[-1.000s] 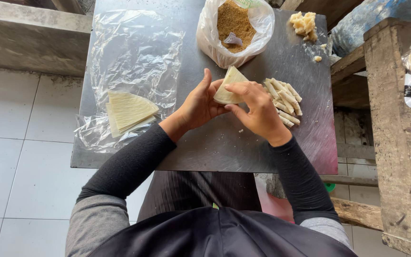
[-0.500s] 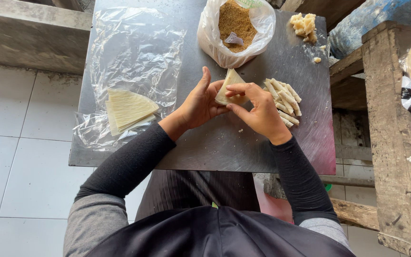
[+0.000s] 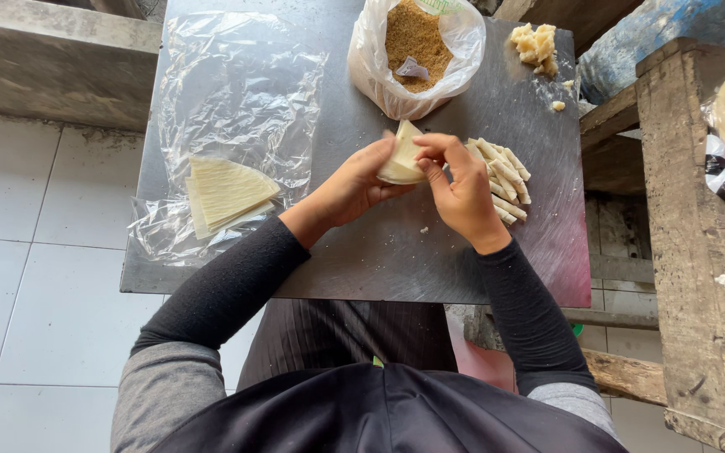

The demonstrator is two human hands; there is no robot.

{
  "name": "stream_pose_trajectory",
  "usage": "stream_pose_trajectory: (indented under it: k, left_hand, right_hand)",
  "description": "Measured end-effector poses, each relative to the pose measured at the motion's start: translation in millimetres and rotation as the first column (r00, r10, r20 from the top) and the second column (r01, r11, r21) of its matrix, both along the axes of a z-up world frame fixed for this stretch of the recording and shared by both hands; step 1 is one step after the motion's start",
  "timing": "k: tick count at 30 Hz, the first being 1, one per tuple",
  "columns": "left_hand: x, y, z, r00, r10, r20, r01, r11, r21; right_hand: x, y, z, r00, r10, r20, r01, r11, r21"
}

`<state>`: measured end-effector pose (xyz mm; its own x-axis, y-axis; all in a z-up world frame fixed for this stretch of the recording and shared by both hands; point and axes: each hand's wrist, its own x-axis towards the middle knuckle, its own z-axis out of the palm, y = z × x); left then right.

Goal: The person wraps a brown granular filling into triangular dough wrappers by hand on a metal table, then presses the edges together to seal them.

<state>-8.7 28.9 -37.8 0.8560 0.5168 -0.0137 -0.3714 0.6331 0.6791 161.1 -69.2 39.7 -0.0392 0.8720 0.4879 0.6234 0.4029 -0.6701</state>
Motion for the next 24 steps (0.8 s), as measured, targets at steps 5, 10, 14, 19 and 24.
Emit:
stream_pose_trajectory:
  k: [5, 10, 14, 19, 24]
  left_hand:
    - [7.5, 0.8, -10.4, 0.964, 0.24, -0.112, -0.213, 0.954, 0.211]
    - [-12.0, 15.9, 11.9, 0.819, 0.557, -0.135, -0.481, 0.796, 0.366]
    - [-28.6, 22.7, 32.0, 0.752, 0.658, 0.041, -0.621, 0.685, 0.381]
    - [-35.7, 30.8, 38.6, 0.711, 0.702, 0.04, -0.669, 0.659, 0.344]
    - [-32.8, 31.1, 34.3, 0.713, 0.701, 0.02, -0.662, 0.664, 0.347]
  right_hand:
    - [13.0, 5.8, -11.5, 0.933, -0.119, -0.341, 0.14, 0.99, 0.037]
    - [24.0, 7.9, -2.6, 0.915, -0.399, 0.052, 0.341, 0.838, 0.425]
    - [3.6, 1.5, -0.9, 0.862, -0.312, 0.399, 0.135, 0.901, 0.413]
    - [-16.6, -10.6, -1.8, 0.799, -0.116, 0.59, -0.018, 0.976, 0.216]
    - [-24.5, -14.9, 0.3, 0.807, -0.06, 0.587, -0.053, 0.983, 0.173]
